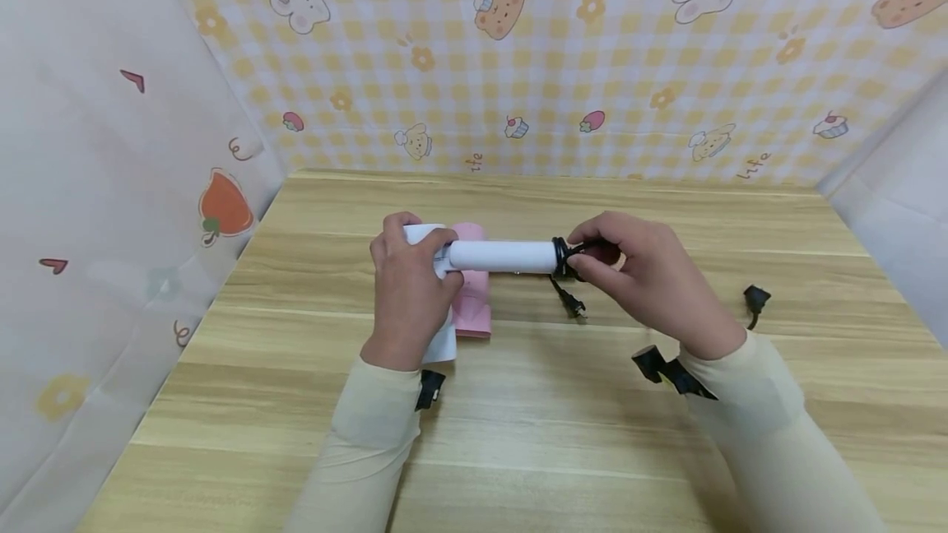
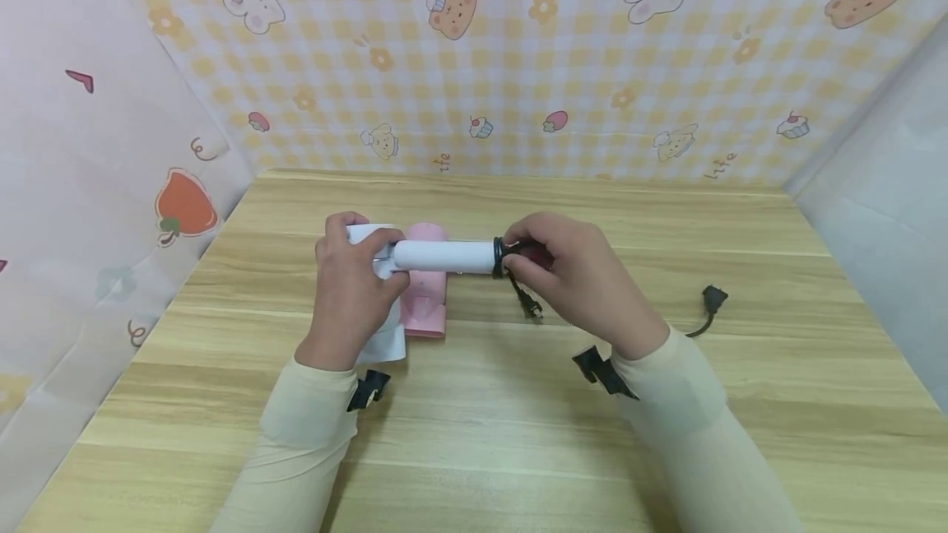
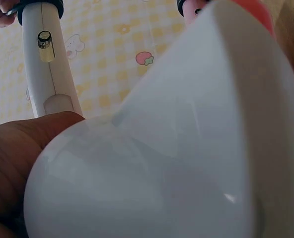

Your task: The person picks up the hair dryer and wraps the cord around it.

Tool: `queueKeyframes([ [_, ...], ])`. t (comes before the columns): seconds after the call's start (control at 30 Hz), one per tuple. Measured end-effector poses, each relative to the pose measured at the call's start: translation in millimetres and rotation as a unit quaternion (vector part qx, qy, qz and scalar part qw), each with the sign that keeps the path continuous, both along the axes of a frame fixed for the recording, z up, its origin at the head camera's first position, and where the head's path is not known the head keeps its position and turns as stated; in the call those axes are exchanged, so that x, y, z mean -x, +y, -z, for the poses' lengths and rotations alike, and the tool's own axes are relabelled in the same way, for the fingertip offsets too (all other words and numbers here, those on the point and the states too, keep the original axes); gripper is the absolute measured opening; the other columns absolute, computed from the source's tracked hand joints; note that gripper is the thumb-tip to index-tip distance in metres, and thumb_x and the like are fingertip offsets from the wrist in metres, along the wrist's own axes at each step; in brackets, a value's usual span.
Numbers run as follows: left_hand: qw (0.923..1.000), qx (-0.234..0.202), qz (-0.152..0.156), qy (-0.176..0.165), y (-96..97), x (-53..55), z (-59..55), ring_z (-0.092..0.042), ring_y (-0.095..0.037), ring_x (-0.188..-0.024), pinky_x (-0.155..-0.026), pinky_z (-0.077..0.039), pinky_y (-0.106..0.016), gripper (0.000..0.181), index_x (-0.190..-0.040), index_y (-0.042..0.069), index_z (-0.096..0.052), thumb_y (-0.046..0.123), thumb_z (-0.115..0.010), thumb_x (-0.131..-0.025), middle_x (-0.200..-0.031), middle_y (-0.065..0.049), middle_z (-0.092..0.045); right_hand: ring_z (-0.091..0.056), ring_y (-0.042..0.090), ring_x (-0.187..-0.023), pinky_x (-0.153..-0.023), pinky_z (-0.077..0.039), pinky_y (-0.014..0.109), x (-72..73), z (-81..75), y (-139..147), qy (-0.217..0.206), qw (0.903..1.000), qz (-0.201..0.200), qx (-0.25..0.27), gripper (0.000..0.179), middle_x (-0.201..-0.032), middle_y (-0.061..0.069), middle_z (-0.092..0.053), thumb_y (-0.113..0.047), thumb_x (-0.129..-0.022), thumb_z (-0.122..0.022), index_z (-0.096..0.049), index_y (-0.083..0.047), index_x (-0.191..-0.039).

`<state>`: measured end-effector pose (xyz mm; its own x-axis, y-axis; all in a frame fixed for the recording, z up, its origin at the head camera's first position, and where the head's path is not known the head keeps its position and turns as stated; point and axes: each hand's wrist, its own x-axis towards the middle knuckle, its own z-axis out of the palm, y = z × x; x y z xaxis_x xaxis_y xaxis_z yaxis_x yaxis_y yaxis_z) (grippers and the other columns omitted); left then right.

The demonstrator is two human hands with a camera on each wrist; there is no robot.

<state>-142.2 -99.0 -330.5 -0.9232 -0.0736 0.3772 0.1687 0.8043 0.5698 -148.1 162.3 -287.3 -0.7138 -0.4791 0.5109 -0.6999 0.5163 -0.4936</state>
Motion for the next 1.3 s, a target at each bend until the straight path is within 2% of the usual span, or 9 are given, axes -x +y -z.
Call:
queueKeyframes([
  [0.17, 1.0000, 0.001, 0.007, 0.002, -2.1, -1.0, -1.6, -0.035, -0.047, -0.122, -0.090, -0.046, -0.055, 0.041, -0.109, 0.014, -0.075, 0.004, -0.085, -0.071, -0.133, -0.017, -0.040, -0.050, 0.008, -0.069, -0.052, -0.036, 0.022, 7.9, -0.7, -3, -0.014, 0.9999, 0.005, 0.005, 0.018, -0.081, -0.010, -0.059, -0.002, -0.088, -0.073, -0.071, -0.016, -0.101],
  [0.33, 0.9998, -0.007, 0.014, 0.008, -3.1, -1.1, -2.1, -0.035, -0.047, -0.122, -0.091, -0.046, -0.053, 0.040, -0.109, 0.013, -0.075, 0.003, -0.084, -0.071, -0.132, -0.017, -0.040, -0.053, 0.011, -0.069, -0.059, -0.043, 0.026, 16.9, 2.1, -3, -0.083, 0.9963, 0.010, 0.022, 0.011, -0.086, -0.006, -0.062, -0.012, -0.095, -0.066, -0.071, -0.016, -0.104],
  [0.47, 0.9998, -0.008, 0.017, 0.010, -3.5, -0.8, -2.0, -0.035, -0.047, -0.122, -0.090, -0.046, -0.053, 0.039, -0.108, 0.013, -0.075, 0.002, -0.084, -0.071, -0.132, -0.016, -0.041, -0.058, 0.016, -0.071, -0.062, -0.049, 0.028, 23.0, 5.8, -1, -0.155, 0.9870, 0.018, 0.037, 0.013, -0.095, -0.001, -0.067, -0.018, -0.099, -0.062, -0.070, -0.014, -0.108],
  [0.6, 0.9997, -0.008, 0.022, 0.003, -3.9, -1.5, -2.8, -0.034, -0.046, -0.123, -0.090, -0.046, -0.052, 0.039, -0.108, 0.014, -0.075, 0.002, -0.083, -0.071, -0.131, -0.015, -0.040, -0.058, 0.018, -0.071, -0.062, -0.050, 0.027, 28.6, 11.8, 1, -0.214, 0.9753, 0.020, 0.054, 0.017, -0.094, 0.004, -0.067, -0.022, -0.101, -0.059, -0.069, -0.011, -0.110],
  [0.73, 0.9996, -0.012, 0.025, -0.001, -4.5, -3.4, -4.7, -0.034, -0.045, -0.123, -0.089, -0.046, -0.051, 0.039, -0.107, 0.015, -0.075, 0.001, -0.083, -0.071, -0.131, -0.014, -0.040, -0.059, 0.018, -0.079, -0.069, -0.051, 0.026, 34.4, 19.5, 4, -0.254, 0.9647, 0.012, 0.067, 0.021, -0.097, 0.006, -0.067, -0.024, -0.102, -0.057, -0.068, -0.010, -0.112],
  [0.9, 0.9989, -0.035, 0.030, -0.007, -3.9, -5.2, -7.2, -0.035, -0.043, -0.121, -0.086, -0.046, -0.049, 0.039, -0.107, 0.014, -0.075, 0.001, -0.083, -0.071, -0.131, -0.013, -0.040, -0.058, 0.019, -0.097, -0.083, -0.046, 0.027, 39.3, 28.9, 7, -0.294, 0.9532, -0.002, 0.071, 0.026, -0.110, 0.006, -0.067, -0.027, -0.103, -0.053, -0.069, -0.008, -0.112],
  [1.03, 0.9983, -0.049, 0.029, -0.014, -3.1, -5.3, -7.6, -0.035, -0.042, -0.120, -0.085, -0.045, -0.048, 0.039, -0.107, 0.014, -0.074, 0.001, -0.082, -0.071, -0.131, -0.012, -0.040, -0.055, 0.021, -0.103, -0.083, -0.045, 0.031, 37.6, 35.9, 5, -0.318, 0.9450, -0.002, 0.076, 0.028, -0.118, 0.007, -0.065, -0.024, -0.105, -0.049, -0.069, -0.006, -0.114],
  [1.17, 0.9984, -0.046, 0.026, -0.019, -3.4, -5.0, -7.3, -0.036, -0.042, -0.118, -0.083, -0.046, -0.048, 0.039, -0.107, 0.015, -0.075, 0.002, -0.081, -0.071, -0.132, -0.013, -0.040, -0.059, 0.027, -0.088, -0.075, -0.050, 0.035, 35.1, 44.6, 1, -0.332, 0.9362, -0.021, 0.113, 0.029, -0.101, 0.016, -0.066, -0.022, -0.105, -0.048, -0.068, -0.002, -0.112],
  [1.3, 0.9984, -0.046, 0.023, -0.020, -4.3, -4.7, -6.2, -0.036, -0.042, -0.117, -0.083, -0.045, -0.048, 0.040, -0.107, 0.015, -0.074, 0.002, -0.082, -0.070, -0.132, -0.013, -0.040, -0.058, 0.029, -0.073, -0.067, -0.051, 0.036, 32.9, 51.7, -2, -0.324, 0.9363, -0.042, 0.130, 0.023, -0.078, 0.018, -0.062, -0.020, -0.104, -0.050, -0.068, -0.006, -0.108],
])
